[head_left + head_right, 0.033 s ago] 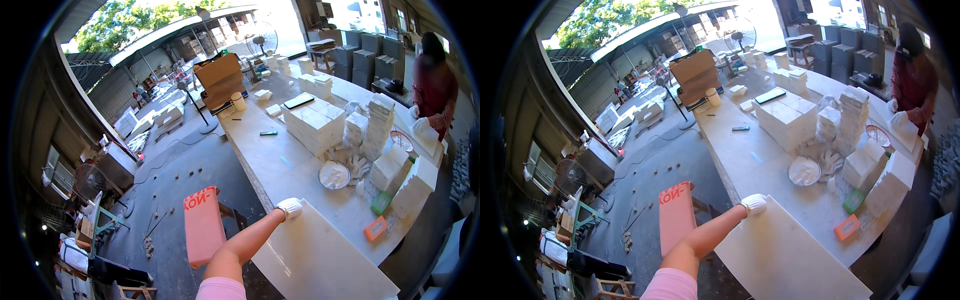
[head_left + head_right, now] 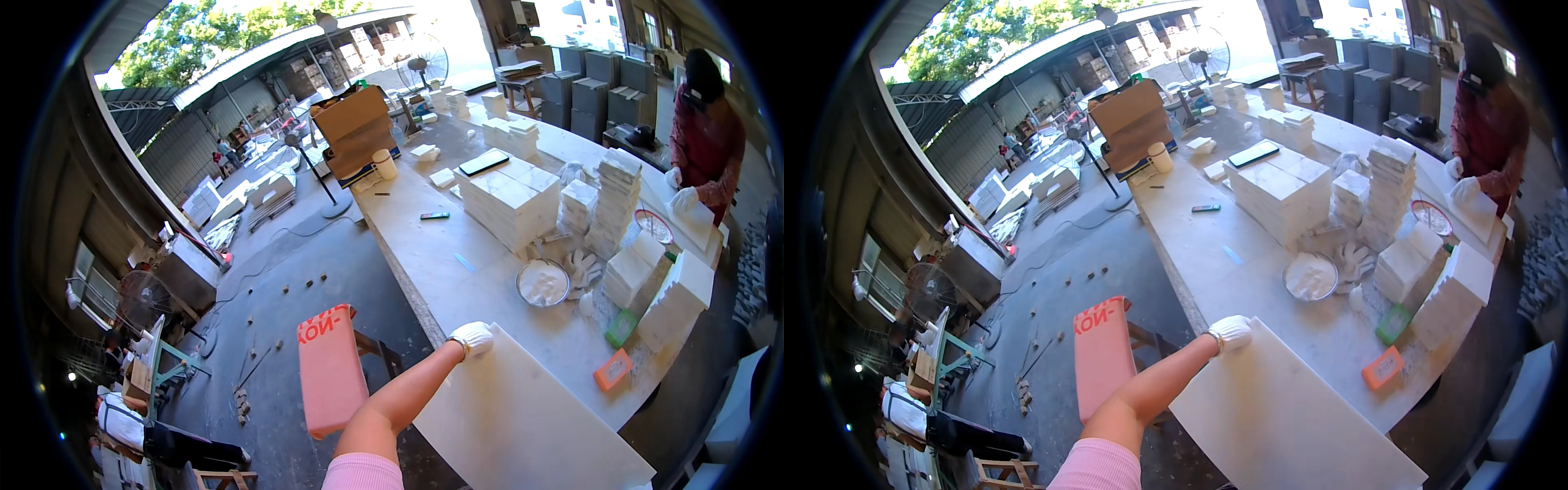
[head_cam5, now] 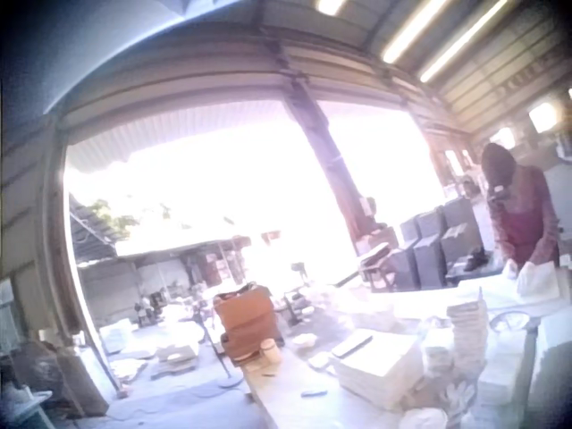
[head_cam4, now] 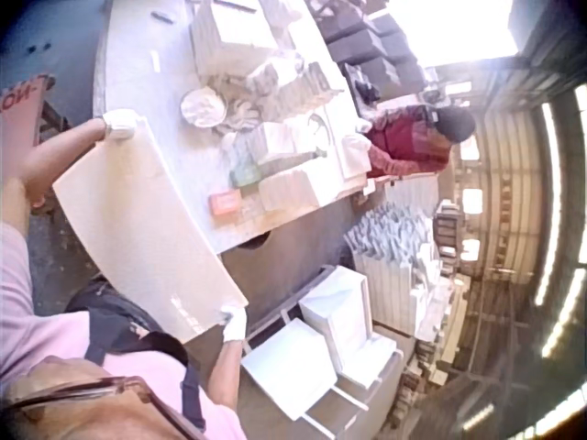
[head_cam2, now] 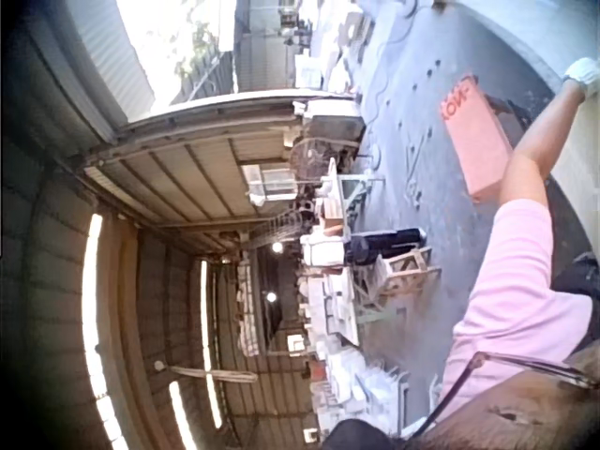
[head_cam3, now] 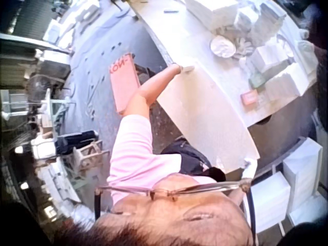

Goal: The person picks up a white foam board, places it on a table, and uses a small metal tool to scrape and smooth the surface. The person repeatedly scrapes the board's surface and edges while another worker stacks similar boards nearby.

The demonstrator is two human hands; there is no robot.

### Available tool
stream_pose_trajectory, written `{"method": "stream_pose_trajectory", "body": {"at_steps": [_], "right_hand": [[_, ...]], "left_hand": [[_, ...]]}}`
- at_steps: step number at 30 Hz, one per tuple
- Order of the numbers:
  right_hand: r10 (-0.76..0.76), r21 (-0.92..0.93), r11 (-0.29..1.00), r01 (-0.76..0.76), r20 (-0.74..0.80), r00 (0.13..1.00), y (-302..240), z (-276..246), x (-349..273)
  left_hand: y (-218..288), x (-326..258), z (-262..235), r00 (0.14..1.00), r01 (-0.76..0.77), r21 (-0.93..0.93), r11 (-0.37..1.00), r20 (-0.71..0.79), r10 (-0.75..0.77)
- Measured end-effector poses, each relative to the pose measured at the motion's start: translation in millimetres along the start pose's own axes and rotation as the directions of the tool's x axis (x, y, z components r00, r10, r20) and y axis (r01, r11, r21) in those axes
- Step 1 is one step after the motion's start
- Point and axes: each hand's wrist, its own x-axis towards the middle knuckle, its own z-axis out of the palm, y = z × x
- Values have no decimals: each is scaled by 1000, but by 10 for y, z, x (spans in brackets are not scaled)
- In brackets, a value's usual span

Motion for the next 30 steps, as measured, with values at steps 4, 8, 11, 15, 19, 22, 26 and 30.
{"method": "stream_pose_trajectory", "body": {"at_steps": [4, 8, 11, 15, 19, 22, 26, 30], "right_hand": [[-114, 92, 989, 120, -64, 991, -174, 202, -331], [-226, 88, 969, 232, -71, 971, 160, 67, -136], [-231, 177, 955, 239, -65, 971, 142, 205, -241], [-159, 129, 980, 152, 47, 986, 363, -64, -71], [-200, 89, 975, 205, -59, 978, 606, 213, -450], [-75, 214, 973, 82, -40, 996, 1064, 197, -791], [-200, 324, 919, 227, -116, 973, 1315, 358, -841], [-257, 327, 897, 296, -157, 954, 1417, 442, -486]], "left_hand": [[167, -46, 212, 900, 403, -348, 846, -19, -436], [417, -200, 233, 826, 474, -379, 795, -122, -550], [593, -547, 99, 789, 312, -312, 897, -441, -428], [646, -1290, -90, 654, 479, -488, 730, -357, -668], [629, -1969, 718, 468, 534, -756, 379, -109, -877], [683, -2193, 1537, 547, 267, -959, 90, 74, -834], [1050, -2190, 1350, 533, -169, -889, -426, 280, -798], [707, -2077, 1592, 561, -197, -809, -554, 370, -740]]}}
